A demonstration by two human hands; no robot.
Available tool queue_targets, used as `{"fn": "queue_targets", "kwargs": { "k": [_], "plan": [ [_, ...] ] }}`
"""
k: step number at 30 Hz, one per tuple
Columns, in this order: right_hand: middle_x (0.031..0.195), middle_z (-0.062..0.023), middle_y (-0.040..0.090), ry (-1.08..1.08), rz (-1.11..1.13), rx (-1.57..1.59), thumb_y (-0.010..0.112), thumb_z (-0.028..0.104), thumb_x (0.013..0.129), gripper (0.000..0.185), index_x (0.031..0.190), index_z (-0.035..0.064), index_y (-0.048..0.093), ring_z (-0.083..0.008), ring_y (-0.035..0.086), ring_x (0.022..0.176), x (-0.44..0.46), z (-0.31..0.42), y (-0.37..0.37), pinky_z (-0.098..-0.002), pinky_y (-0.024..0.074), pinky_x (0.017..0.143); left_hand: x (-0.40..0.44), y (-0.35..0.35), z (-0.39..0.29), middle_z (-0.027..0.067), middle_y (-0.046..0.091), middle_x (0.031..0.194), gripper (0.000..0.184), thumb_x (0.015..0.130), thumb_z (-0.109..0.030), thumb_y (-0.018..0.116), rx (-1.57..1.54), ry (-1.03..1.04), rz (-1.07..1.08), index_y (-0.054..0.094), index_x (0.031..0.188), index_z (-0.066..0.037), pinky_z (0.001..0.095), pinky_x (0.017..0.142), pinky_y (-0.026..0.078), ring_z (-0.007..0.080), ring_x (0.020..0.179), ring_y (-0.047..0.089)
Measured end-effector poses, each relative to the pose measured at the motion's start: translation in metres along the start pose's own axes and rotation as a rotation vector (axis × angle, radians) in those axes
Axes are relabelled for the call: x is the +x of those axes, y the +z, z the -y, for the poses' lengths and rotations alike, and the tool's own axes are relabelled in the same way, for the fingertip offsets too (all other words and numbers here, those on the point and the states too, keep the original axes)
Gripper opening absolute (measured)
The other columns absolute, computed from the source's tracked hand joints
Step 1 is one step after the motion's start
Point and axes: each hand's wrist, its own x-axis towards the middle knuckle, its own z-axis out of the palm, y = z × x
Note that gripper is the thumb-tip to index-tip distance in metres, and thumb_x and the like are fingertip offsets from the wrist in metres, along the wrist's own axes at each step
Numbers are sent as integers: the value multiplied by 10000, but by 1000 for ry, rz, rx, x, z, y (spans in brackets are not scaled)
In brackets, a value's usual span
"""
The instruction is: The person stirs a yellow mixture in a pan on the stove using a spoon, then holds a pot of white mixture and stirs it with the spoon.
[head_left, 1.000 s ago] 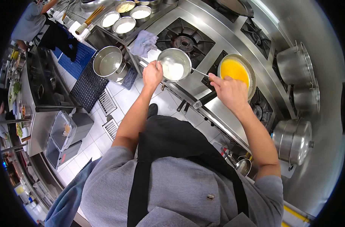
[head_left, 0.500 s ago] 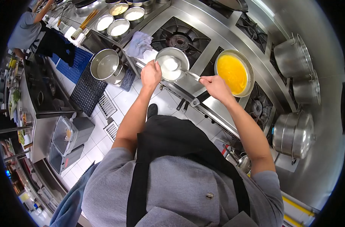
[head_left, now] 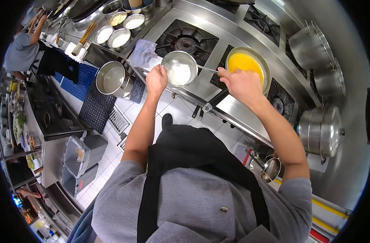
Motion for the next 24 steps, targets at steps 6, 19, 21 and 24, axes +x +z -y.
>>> {"fn": "queue_targets", "kwargs": {
  "k": [6, 19, 21, 24],
  "plan": [
    [676, -79, 665, -403, -279, -365, 641, 190, 887, 288, 1121, 137, 800, -242, 685, 683, 54, 4, 3, -414, 456, 677, 26, -13, -20, 283, 723, 970, 316, 1027, -290, 568, 45, 115, 145, 731, 1033, -20, 583, 857, 531, 496, 952, 689],
    [889, -113, 780, -380, 348, -314, 710, 210, 855, 116, 897, 139, 791, -329, 757, 930, 169, -25, -47, -475, 589, 797, 53, -10, -15, 228, 744, 1086, 274, 1013, -241, 601, -14, 430, 244, 744, 1162, -61, 536, 873, 563, 450, 974, 706],
    [946, -91, 790, -365, 404, -258, 727, 253, 896, 139, 988, 185, 806, -324, 753, 950, 166, -42, -41, -476, 587, 818, 52, -9, -12, 224, 746, 1101, 278, 1012, -240, 604, -23, 422, 241, 744, 1164, -53, 530, 879, 566, 446, 977, 709],
    [1002, -86, 795, -259, 453, -65, 723, 271, 937, 178, 1072, 197, 813, -328, 745, 984, 152, -57, -32, -481, 579, 855, 53, -2, -3, 224, 747, 1109, 277, 1007, -224, 615, -55, 447, 206, 743, 1169, -39, 520, 883, 569, 447, 982, 710]
  ]
}}
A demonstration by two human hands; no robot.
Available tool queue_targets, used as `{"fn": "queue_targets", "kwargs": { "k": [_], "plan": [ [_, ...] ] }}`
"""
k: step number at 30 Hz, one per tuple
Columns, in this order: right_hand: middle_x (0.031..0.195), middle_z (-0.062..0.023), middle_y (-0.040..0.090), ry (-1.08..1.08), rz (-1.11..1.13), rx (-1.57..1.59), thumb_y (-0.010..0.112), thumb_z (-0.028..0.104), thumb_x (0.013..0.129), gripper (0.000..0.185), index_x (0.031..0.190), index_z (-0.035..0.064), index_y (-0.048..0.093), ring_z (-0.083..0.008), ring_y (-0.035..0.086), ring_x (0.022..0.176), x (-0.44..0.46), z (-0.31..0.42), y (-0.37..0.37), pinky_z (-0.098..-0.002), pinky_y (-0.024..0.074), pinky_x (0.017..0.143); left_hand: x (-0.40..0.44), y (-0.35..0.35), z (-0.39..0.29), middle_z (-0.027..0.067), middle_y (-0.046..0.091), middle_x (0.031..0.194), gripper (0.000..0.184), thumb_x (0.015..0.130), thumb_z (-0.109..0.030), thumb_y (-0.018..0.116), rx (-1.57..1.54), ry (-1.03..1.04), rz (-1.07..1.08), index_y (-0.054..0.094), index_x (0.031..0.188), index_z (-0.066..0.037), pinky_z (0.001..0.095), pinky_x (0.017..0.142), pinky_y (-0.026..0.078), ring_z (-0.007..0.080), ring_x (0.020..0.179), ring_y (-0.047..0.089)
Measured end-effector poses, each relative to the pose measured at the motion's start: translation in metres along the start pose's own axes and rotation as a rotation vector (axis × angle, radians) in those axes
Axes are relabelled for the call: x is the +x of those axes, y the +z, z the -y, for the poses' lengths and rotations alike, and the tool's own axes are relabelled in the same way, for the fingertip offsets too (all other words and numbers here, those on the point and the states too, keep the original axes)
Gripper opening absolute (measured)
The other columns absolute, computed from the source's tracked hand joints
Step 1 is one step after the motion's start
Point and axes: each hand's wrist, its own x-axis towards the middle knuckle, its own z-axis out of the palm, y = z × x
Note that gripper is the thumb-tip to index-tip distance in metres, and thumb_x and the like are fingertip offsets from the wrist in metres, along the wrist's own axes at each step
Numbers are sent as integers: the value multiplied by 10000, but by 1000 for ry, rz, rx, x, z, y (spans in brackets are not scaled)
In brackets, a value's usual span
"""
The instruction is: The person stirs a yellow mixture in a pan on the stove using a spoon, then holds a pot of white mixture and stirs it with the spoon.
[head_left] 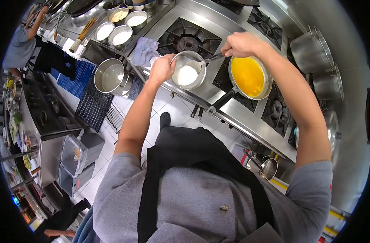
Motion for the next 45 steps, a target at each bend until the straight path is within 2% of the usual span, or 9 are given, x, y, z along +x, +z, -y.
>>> {"fn": "queue_targets", "kwargs": {
  "k": [11, 14, 17, 25, 27, 29, 32, 38, 45],
  "plan": [
    [954, -160, 782, 59, 5, 578, 710, 247, 970, 258, 1180, 134, 808, -305, 743, 927, -9, -4, 113, -422, 561, 858, -18, 3, 13, 276, 719, 940, 251, 1007, -207, 628, -63, -129, -141, 745, 1116, -13, 511, 793, 553, 464, 884, 710],
    [795, -131, 741, 64, -41, 691, 693, 247, 985, 255, 1187, 147, 811, -255, 689, 706, -24, 28, 126, -393, 561, 709, -21, -1, 9, 280, 720, 951, 262, 1008, -216, 618, -18, -208, -111, 748, 1104, -10, 533, 810, 554, 478, 888, 708],
    [631, -32, 577, 413, 97, 1121, 664, 247, 1020, 240, 1177, 137, 808, -130, 479, 465, -32, 76, 121, -333, 389, 429, -28, 3, 14, 288, 726, 967, 279, 1008, -220, 601, -11, -231, -134, 749, 1097, -2, 558, 833, 558, 496, 900, 707],
    [738, -50, 583, 606, 76, 1657, 627, 320, 1062, 333, 996, 10, 728, -131, 486, 527, -31, 124, 136, -318, 363, 408, -45, 9, -1, 307, 721, 969, 288, 1008, -232, 585, 29, -421, -187, 741, 1037, 9, 580, 826, 541, 510, 899, 701],
    [752, -91, 651, 534, 46, 1440, 642, 332, 1046, 334, 1025, 13, 740, -197, 592, 548, -39, 120, 137, -377, 461, 452, -47, 9, -9, 302, 722, 961, 293, 1009, -242, 584, 17, -443, -220, 735, 1031, 9, 581, 836, 540, 508, 909, 701],
    [805, -150, 715, 344, -412, 501, 633, 297, 1029, 302, 1045, 22, 755, -304, 699, 642, -63, 122, 128, -460, 556, 576, -47, 10, -6, 298, 722, 958, 302, 1012, -255, 579, 93, -438, -207, 729, 1025, 7, 585, 841, 538, 509, 923, 698],
    [870, -190, 734, 319, -441, 290, 618, 242, 1000, 260, 1049, 39, 774, -372, 733, 754, -88, 116, 100, -513, 583, 701, -46, 9, -7, 295, 716, 933, 331, 1015, -290, 575, 84, -431, -234, 724, 994, 5, 577, 822, 532, 510, 905, 693],
    [854, -133, 722, 171, -637, -118, 638, 127, 945, 302, 1215, 129, 774, -324, 751, 799, -79, 104, 107, -499, 582, 708, -37, 5, -21, 281, 729, 971, 300, 1012, -269, 580, 124, -431, -176, 728, 1004, -8, 580, 846, 540, 502, 917, 700],
    [919, -134, 756, 328, -439, 12, 632, 147, 951, 283, 1179, 63, 778, -337, 759, 878, -62, 120, 105, -436, 601, 782, -34, 6, -30, 288, 728, 970, 315, 1012, -281, 580, 114, -385, -208, 738, 1026, -9, 576, 853, 543, 495, 933, 704]
  ]
}}
